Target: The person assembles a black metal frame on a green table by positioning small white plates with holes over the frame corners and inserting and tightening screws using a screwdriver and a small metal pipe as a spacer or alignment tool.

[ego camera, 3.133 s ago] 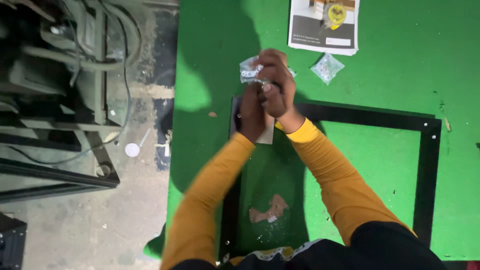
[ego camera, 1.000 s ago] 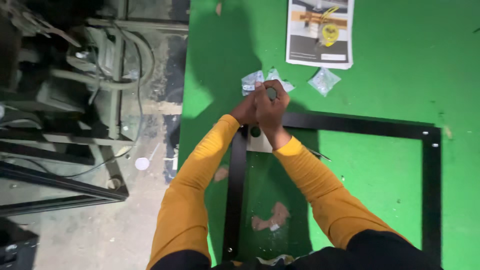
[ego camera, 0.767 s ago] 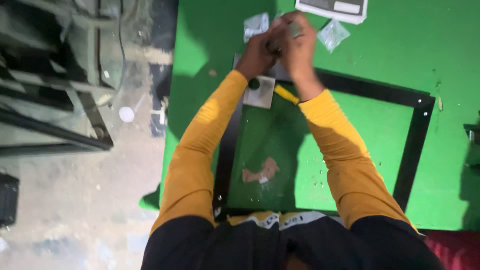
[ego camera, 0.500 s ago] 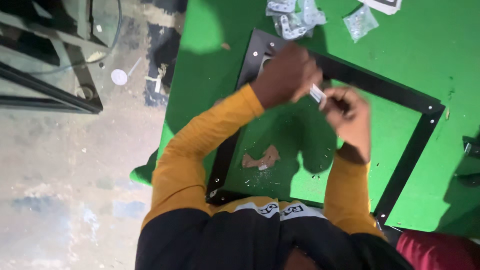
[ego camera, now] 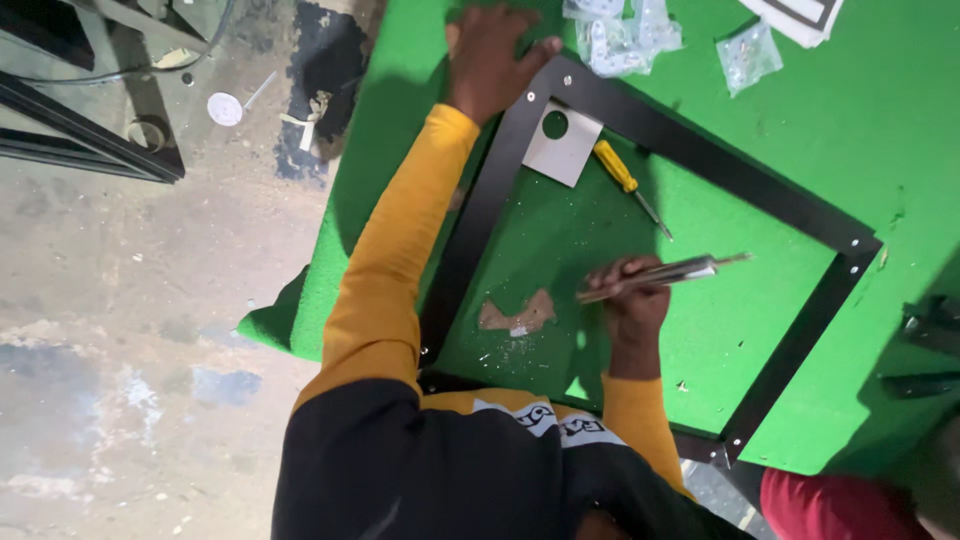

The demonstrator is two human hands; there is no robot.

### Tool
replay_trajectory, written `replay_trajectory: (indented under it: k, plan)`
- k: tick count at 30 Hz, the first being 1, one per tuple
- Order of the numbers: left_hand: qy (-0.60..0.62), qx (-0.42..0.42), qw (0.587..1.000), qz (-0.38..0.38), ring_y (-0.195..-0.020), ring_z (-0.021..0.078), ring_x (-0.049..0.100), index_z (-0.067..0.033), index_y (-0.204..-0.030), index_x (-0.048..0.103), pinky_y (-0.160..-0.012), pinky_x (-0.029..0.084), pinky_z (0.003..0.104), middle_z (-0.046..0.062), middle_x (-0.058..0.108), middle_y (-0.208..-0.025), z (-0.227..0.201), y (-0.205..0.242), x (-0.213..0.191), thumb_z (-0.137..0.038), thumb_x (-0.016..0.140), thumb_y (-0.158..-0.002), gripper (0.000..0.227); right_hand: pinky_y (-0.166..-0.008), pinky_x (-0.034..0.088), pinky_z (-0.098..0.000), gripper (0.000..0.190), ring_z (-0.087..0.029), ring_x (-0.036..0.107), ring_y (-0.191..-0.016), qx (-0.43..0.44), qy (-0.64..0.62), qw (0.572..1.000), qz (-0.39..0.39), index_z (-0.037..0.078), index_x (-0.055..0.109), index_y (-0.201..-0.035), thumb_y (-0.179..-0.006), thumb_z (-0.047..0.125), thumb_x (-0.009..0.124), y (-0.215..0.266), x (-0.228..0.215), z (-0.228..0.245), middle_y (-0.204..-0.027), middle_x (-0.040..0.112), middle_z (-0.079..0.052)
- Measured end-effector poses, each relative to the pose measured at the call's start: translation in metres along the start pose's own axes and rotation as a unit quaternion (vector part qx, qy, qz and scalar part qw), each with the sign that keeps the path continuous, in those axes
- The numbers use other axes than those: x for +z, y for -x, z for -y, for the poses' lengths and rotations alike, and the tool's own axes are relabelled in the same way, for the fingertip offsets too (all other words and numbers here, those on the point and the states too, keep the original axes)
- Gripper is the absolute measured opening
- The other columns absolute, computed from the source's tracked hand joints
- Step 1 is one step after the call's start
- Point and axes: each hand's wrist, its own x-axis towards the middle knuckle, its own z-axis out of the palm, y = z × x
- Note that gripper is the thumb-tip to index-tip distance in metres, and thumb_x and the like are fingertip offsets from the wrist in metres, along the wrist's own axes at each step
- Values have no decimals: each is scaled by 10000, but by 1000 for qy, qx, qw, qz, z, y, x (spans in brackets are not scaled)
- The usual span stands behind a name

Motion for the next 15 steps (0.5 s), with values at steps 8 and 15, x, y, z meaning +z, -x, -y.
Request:
replay_trajectory:
  k: [8, 15]
  plan:
    - [10, -10, 999, 31, -1054, 298, 588, -182, -858, 790, -846, 356, 519, 16, 701, -974, 33, 0, 26, -347, 727, -921, 187, -515, 494, -345, 309, -197, 544, -616, -277, -30, 960, 19, 100, 516, -1131, -967, 301, 684, -132, 65, 46, -795, 545, -83]
    - [4, 0, 1000, -12, -733, 329, 650, -142, -797, 767, -702, 418, 533, 73, 711, -747, 21, -6, 21, -303, 773, -823, 163, -457, 464, -361, 170, -211, 465, -524, -359, 22, 930, 76, 73, 495, -1120, -1038, 161, 615, -226, 118, 72, -778, 475, -98]
